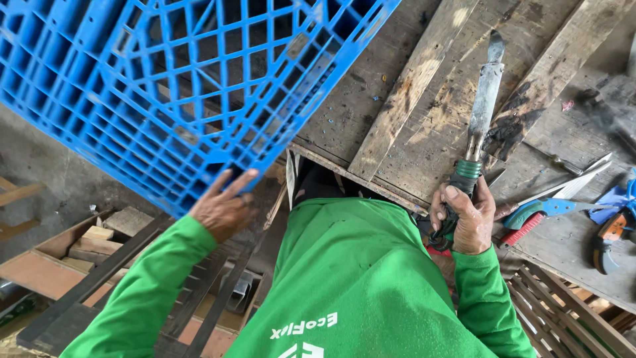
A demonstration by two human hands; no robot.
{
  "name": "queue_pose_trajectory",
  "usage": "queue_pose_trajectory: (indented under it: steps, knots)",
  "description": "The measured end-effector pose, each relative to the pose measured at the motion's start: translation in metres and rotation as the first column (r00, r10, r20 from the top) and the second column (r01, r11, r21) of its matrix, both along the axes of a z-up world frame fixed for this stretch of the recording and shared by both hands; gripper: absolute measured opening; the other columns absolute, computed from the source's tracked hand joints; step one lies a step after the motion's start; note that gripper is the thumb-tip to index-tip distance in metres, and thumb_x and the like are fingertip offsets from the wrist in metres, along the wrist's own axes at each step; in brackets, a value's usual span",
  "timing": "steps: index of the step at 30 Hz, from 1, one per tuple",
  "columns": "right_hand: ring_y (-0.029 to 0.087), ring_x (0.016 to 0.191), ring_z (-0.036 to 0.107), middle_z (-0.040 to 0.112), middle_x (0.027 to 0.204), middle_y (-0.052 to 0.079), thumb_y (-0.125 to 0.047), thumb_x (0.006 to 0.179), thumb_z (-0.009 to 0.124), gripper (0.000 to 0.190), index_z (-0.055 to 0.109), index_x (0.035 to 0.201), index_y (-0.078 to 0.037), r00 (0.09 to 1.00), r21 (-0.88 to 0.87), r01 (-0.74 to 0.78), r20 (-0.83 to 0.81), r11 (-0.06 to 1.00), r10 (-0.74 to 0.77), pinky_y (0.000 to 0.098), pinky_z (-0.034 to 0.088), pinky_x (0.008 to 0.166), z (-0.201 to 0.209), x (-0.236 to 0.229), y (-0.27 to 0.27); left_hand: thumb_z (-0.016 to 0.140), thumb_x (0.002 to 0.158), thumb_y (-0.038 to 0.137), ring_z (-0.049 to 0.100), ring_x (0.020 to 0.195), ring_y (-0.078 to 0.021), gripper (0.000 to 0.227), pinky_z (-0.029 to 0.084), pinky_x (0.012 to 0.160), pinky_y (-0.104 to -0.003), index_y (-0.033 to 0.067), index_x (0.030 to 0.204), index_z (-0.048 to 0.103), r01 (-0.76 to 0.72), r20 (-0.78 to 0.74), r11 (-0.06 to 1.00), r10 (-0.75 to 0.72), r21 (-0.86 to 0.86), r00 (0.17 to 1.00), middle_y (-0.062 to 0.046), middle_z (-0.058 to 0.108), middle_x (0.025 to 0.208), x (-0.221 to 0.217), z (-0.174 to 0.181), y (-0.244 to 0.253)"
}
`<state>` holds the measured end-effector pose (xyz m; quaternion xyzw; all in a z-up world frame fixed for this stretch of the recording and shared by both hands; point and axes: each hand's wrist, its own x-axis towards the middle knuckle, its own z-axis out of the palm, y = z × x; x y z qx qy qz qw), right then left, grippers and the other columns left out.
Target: The person uses a soldering iron to melt and smooth the edges of a blue plastic crate. They repeatedly apply heat to different sections of the crate's grid structure, holding the crate steady with one hand while manipulating the tool with the other.
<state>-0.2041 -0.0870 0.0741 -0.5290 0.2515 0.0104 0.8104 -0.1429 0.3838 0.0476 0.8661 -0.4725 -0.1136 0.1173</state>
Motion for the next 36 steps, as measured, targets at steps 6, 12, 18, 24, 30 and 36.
queue_pose_trajectory:
  steps: [6,12,18,24,30,36]
  knots:
    - [0.014,0.056,0.05,0.052,0.08,0.006,-0.013,0.091,0.068,0.05,0.053,0.138,-0.002,1.0,0.008,0.016,-0.017,1.0,-0.016,0.0285,0.043,0.043,0.003,-0.006,0.004,0.076,0.096,0.024,0.056,0.116,-0.0155,0.017,0.037,0.124,-0.059,0.0101,0.087,0.072,-0.525,0.242,0.843,0.537,-0.117,0.808,-0.009,0.071,0.109,0.0,0.029,0.03]
    - [0.018,0.063,0.052,0.053,0.087,0.01,-0.012,0.099,0.068,0.037,0.045,0.124,0.004,0.998,0.058,0.036,0.04,0.998,-0.039,0.0321,0.044,0.049,0.005,0.002,0.016,0.091,0.093,0.025,0.041,0.147,-0.0421,0.06,0.031,0.124,-0.057,0.0058,0.142,0.061,-0.708,0.175,0.609,0.788,-0.358,0.59,-0.021,0.046,0.156,0.048,0.003,-0.053]
    - [0.015,0.059,0.052,0.053,0.081,0.007,-0.012,0.094,0.068,0.048,0.051,0.137,-0.002,0.999,-0.01,-0.051,-0.008,0.999,0.051,0.0292,0.044,0.047,0.013,0.007,0.013,0.087,0.08,0.011,0.014,0.155,-0.0519,0.101,0.019,0.12,-0.075,0.0163,0.165,0.033,-0.757,0.344,0.652,0.722,-0.046,0.601,-0.017,0.017,0.171,0.105,-0.027,-0.102]
    - [0.017,0.064,0.054,0.056,0.085,0.01,-0.009,0.099,0.068,0.044,0.044,0.134,0.002,0.998,-0.013,-0.045,-0.041,0.999,0.044,0.0312,0.045,0.05,0.013,-0.001,0.007,0.09,0.076,0.015,0.015,0.147,-0.0598,0.098,0.024,0.111,-0.08,0.0164,0.162,0.042,-0.656,0.298,0.753,0.638,-0.049,0.71,-0.022,0.017,0.166,0.114,-0.019,-0.091]
    - [0.015,0.053,0.051,0.054,0.071,0.008,-0.013,0.095,0.066,0.053,0.05,0.143,0.0,0.997,-0.108,-0.038,-0.076,0.993,0.03,0.0292,0.046,0.049,0.022,-0.01,0.021,0.087,0.078,0.006,0.02,0.155,-0.0498,0.062,0.023,0.123,-0.073,0.0053,0.134,0.059,-0.661,0.272,0.751,0.639,-0.016,0.719,-0.019,0.023,0.169,0.12,-0.002,-0.063]
    - [0.013,0.054,0.051,0.054,0.071,0.007,-0.014,0.095,0.068,0.038,0.053,0.126,0.001,0.983,-0.183,0.011,-0.18,0.983,-0.045,0.0267,0.044,0.048,0.021,-0.009,0.037,0.092,0.08,0.023,0.028,0.155,-0.05,0.06,0.025,0.123,-0.073,-0.0007,0.129,0.065,-0.612,0.281,0.791,0.587,-0.002,0.759,-0.019,0.031,0.169,0.136,0.005,0.008]
